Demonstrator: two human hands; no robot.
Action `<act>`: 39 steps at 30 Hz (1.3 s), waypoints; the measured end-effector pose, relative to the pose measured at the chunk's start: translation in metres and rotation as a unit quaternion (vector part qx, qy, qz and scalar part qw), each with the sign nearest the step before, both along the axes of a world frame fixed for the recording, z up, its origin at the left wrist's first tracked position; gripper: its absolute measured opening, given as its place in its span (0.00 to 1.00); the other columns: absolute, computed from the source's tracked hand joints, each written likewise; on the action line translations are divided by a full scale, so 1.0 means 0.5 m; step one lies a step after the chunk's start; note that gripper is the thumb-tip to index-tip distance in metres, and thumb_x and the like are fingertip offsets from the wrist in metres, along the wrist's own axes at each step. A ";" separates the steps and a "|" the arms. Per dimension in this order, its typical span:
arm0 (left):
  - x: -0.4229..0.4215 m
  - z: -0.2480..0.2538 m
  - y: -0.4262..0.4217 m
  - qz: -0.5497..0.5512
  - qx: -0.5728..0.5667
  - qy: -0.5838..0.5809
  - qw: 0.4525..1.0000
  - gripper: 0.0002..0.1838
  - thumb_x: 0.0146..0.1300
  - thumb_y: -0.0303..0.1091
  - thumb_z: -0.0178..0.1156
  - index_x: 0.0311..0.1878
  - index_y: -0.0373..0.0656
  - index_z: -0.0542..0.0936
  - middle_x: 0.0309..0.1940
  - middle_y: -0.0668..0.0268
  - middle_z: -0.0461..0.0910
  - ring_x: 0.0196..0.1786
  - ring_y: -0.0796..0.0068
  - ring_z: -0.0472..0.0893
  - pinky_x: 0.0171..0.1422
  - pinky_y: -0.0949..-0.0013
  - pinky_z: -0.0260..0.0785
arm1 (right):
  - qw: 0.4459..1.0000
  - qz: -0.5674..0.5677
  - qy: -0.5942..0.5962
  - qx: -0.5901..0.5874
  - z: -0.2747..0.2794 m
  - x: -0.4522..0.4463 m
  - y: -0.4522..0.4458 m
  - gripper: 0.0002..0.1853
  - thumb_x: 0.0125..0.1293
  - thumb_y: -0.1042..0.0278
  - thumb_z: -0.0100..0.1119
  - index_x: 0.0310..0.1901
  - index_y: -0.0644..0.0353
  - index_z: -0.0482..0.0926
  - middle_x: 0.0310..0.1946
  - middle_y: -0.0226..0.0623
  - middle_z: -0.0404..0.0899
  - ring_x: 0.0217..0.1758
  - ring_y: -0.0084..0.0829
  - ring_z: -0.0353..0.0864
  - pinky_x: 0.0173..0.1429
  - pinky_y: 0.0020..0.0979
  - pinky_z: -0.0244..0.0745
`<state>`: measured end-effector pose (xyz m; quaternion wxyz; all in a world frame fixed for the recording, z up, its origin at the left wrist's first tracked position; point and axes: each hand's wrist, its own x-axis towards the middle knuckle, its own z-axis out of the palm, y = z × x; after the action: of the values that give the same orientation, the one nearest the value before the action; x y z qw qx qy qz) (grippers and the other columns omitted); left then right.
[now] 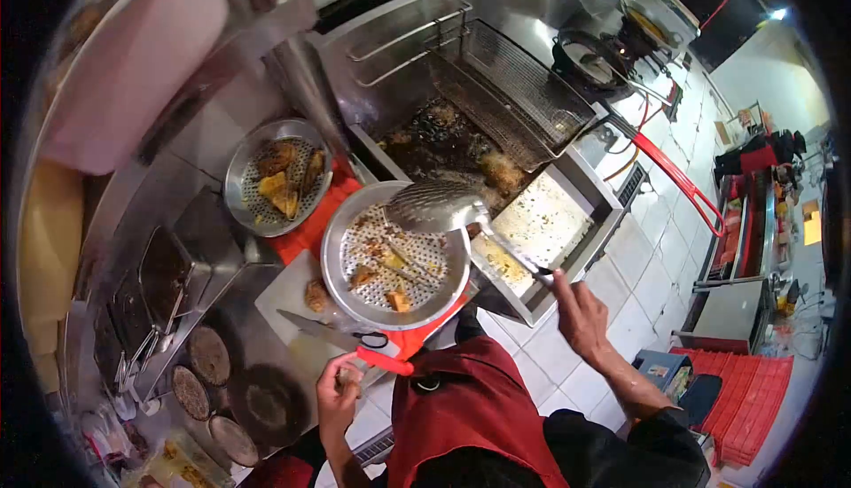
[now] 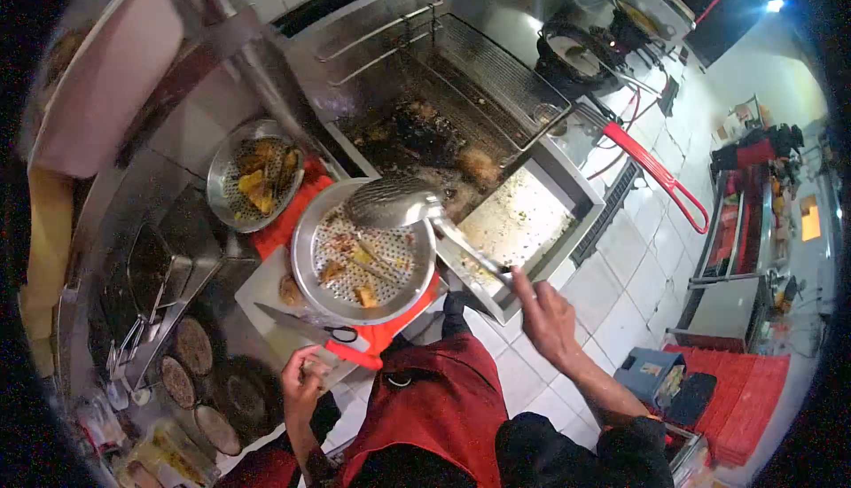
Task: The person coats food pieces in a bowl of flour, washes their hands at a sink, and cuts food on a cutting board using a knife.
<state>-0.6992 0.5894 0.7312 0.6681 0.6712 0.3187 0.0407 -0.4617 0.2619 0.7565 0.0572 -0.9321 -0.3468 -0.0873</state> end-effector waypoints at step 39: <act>-0.036 0.001 -0.177 0.209 -0.047 0.007 0.977 0.17 0.59 0.23 0.51 0.53 0.40 0.74 0.31 0.70 0.73 0.26 0.87 0.67 0.27 0.81 0.61 | 0.344 -0.296 0.700 0.551 -0.432 0.565 0.278 0.13 0.59 0.85 0.43 0.41 0.55 0.70 0.28 0.32 0.68 0.24 0.23 0.65 0.21 0.22 0.60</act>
<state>-0.7172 0.5010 0.7315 0.6732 0.5579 0.4584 0.1593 -0.1792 0.4010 0.5406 0.7500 -0.4531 0.2450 0.4149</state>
